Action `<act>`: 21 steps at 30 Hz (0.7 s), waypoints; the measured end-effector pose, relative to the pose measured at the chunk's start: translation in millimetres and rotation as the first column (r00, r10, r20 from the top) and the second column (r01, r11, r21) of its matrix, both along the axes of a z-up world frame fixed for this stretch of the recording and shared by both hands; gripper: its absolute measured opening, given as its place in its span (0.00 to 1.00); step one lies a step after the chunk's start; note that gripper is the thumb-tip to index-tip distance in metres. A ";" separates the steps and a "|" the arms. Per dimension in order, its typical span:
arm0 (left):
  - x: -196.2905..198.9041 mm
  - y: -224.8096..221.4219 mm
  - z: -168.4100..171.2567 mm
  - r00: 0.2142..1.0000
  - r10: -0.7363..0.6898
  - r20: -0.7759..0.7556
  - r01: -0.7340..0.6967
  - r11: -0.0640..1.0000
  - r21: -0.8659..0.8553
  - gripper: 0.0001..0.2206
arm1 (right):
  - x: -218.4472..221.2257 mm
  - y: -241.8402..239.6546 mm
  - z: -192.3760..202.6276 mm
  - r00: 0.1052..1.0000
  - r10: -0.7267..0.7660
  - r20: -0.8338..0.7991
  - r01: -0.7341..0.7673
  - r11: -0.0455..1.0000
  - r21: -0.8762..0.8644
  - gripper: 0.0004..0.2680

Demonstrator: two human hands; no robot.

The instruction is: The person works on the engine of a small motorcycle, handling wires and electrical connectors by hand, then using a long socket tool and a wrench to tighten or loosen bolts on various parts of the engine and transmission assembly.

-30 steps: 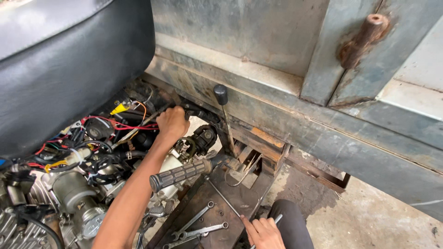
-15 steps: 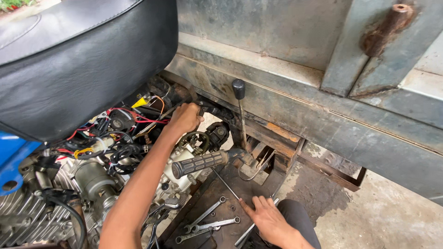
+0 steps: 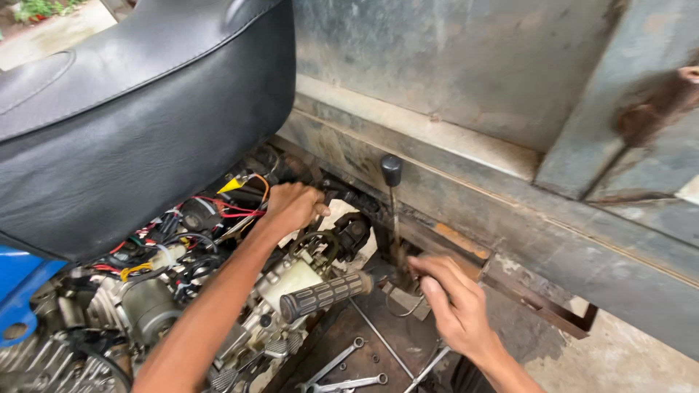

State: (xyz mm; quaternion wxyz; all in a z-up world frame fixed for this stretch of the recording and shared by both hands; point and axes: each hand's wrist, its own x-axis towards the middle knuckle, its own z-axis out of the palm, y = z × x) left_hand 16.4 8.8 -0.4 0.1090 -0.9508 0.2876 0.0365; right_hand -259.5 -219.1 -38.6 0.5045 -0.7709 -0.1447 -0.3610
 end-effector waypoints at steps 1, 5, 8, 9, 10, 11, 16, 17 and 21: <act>2.0 -0.5 -1.0 1.000 0.009 -0.003 -0.009 1.000 0.007 0.15 | 17.7 7.1 20.1 1.000 0.009 -0.003 -0.009 1.000 0.007 0.13; -1.2 7.8 -7.0 1.000 0.009 0.027 -0.006 0.992 -0.126 0.12 | 98.5 40.1 69.4 0.766 0.311 -0.563 -0.343 0.938 0.051 0.18; -3.6 9.9 -8.2 0.996 -0.003 0.085 0.017 0.985 -0.172 0.11 | 163.7 67.5 47.0 0.767 0.113 -0.631 -0.336 0.909 -0.246 0.19; -2.5 8.9 -8.6 0.993 0.015 0.118 0.007 0.983 -0.184 0.11 | 185.3 76.4 33.2 0.848 0.005 -0.529 -0.271 0.863 -0.426 0.22; -4.9 9.0 -11.2 0.993 0.020 0.113 0.002 0.982 -0.190 0.11 | 195.3 81.0 20.8 0.846 0.005 -0.534 -0.277 0.860 -0.430 0.22; -6.0 8.4 -13.0 0.984 0.006 0.178 0.046 0.958 -0.284 0.09 | 207.3 84.5 9.5 0.886 -0.051 -0.461 -0.259 0.771 -0.581 0.23; -94.8 43.9 55.1 0.999 0.043 -0.031 -0.053 0.791 -0.610 0.12 | 237.9 89.9 -8.8 0.942 -0.073 -0.328 -0.201 0.660 -0.724 0.18; -97.8 53.2 56.1 0.982 0.102 -0.157 -0.174 0.808 -0.564 0.13 | 230.7 94.6 -3.5 0.929 -0.091 -0.359 -0.176 0.745 -0.643 0.19; -71.6 75.7 27.5 0.861 0.413 -0.297 -0.501 0.789 -0.356 0.16 | 228.6 98.9 5.1 0.815 -0.206 -0.541 -0.113 0.861 -0.497 0.24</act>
